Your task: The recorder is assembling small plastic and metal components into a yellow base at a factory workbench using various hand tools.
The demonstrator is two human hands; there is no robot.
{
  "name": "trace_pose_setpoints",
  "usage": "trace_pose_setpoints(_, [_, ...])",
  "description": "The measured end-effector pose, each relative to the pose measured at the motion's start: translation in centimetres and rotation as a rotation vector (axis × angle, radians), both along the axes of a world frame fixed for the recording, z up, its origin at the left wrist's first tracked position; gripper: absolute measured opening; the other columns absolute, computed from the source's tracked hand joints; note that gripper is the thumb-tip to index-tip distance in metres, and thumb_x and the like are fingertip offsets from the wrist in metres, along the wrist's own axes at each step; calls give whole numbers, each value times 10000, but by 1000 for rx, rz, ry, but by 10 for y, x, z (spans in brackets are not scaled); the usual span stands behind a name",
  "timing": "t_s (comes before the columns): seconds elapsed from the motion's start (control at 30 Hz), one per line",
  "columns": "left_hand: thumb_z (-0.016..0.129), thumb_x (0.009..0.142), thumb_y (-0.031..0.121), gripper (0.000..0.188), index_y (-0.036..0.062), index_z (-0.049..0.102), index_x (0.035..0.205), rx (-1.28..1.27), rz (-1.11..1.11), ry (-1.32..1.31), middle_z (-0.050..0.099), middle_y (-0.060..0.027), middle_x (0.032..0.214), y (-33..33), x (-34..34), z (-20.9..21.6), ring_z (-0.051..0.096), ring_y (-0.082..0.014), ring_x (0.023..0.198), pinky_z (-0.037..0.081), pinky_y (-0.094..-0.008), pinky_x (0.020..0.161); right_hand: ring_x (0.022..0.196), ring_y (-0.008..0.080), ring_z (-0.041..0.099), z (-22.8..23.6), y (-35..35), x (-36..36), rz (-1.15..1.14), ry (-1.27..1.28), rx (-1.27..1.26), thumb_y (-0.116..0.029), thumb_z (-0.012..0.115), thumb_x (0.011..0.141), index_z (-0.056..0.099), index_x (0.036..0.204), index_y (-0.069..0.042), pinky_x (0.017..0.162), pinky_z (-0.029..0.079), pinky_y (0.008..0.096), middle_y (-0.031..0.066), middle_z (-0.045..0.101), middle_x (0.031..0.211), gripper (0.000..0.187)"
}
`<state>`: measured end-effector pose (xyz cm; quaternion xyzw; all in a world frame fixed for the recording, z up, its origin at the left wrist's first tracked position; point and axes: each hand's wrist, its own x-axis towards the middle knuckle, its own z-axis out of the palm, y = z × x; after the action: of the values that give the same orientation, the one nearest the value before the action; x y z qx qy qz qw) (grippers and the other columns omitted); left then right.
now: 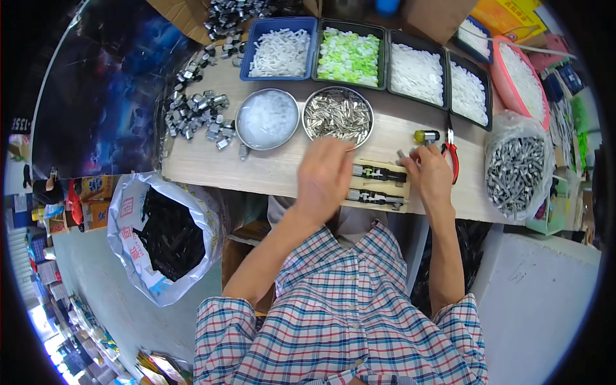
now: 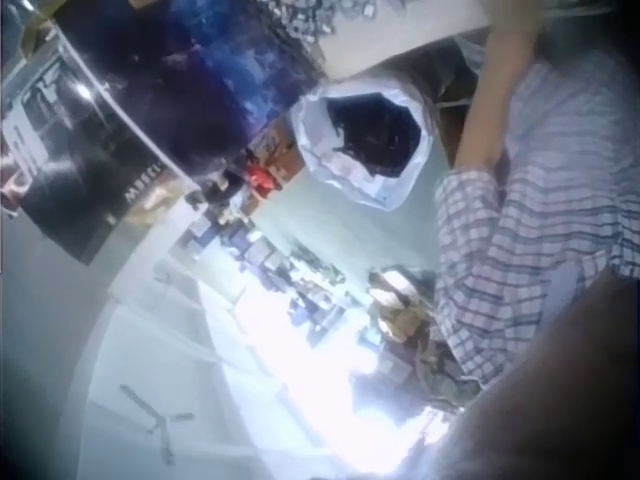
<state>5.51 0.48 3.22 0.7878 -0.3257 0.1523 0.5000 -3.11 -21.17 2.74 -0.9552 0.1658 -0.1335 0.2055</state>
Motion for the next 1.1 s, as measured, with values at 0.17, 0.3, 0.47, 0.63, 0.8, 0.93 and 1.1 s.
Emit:
trace_pose_setpoints(0.17, [659, 863, -6, 111, 13, 645, 971, 28, 200, 38, 635, -148, 905, 25, 76, 4, 613, -340, 835, 488, -413, 740, 822, 342, 680, 3, 0, 23, 29, 338, -65, -220, 781, 817, 699, 869, -21, 706, 529, 445, 154, 687, 918, 222])
trace_pose_setpoints(0.3, [676, 875, 43, 131, 16, 669, 1003, 125, 294, -31, 664, -144, 931, 30, 130, -1, 646, -314, 860, 511, -412, 765, 837, 353, 687, 6, -3, 28, 53, 365, -70, -185, 757, 822, 683, 845, -13, 703, 531, 451, 170, 697, 921, 189])
trace_pose_setpoints(0.47, [717, 851, 97, 208, 19, 696, 1043, 431, 397, -227, 689, -173, 1005, 28, 193, -8, 665, -341, 927, 534, -449, 799, 773, 377, 657, 2, -2, 19, 97, 140, 37, -140, 717, 846, 633, 851, 6, 677, 513, 459, 183, 660, 900, 168])
trace_pose_setpoints(0.63, [741, 807, 93, 259, 38, 697, 1056, 775, 311, -150, 685, -211, 1035, 23, 225, -15, 650, -409, 975, 546, -478, 833, 750, 379, 638, -12, 4, 4, 76, 29, -8, -96, 707, 864, 578, 909, -4, 648, 497, 439, 186, 643, 896, 165])
trace_pose_setpoints(0.8, [726, 822, 109, 223, 34, 674, 1026, 836, 270, -158, 685, -222, 1027, 9, 232, -17, 659, -423, 964, 555, -489, 815, 761, 373, 646, -10, 2, 11, 136, 16, 76, -52, 677, 880, 596, 940, -31, 661, 499, 444, 188, 645, 908, 103])
trace_pose_setpoints(0.93, [720, 834, 132, 214, 41, 668, 1021, 840, 293, -157, 690, -194, 1012, 9, 233, -15, 668, -406, 946, 554, -492, 805, 788, 374, 655, -7, 1, 12, 144, 62, 15, -44, 673, 886, 605, 980, -31, 684, 511, 439, 175, 652, 893, 117])
trace_pose_setpoints(1.1, [717, 839, 124, 189, 54, 666, 1008, 753, 272, -198, 685, -182, 987, 16, 233, -15, 666, -395, 950, 542, -490, 801, 854, 387, 673, -5, -10, 29, 263, 238, 19, -69, 697, 870, 615, 1023, -31, 741, 535, 450, 166, 694, 959, 178])
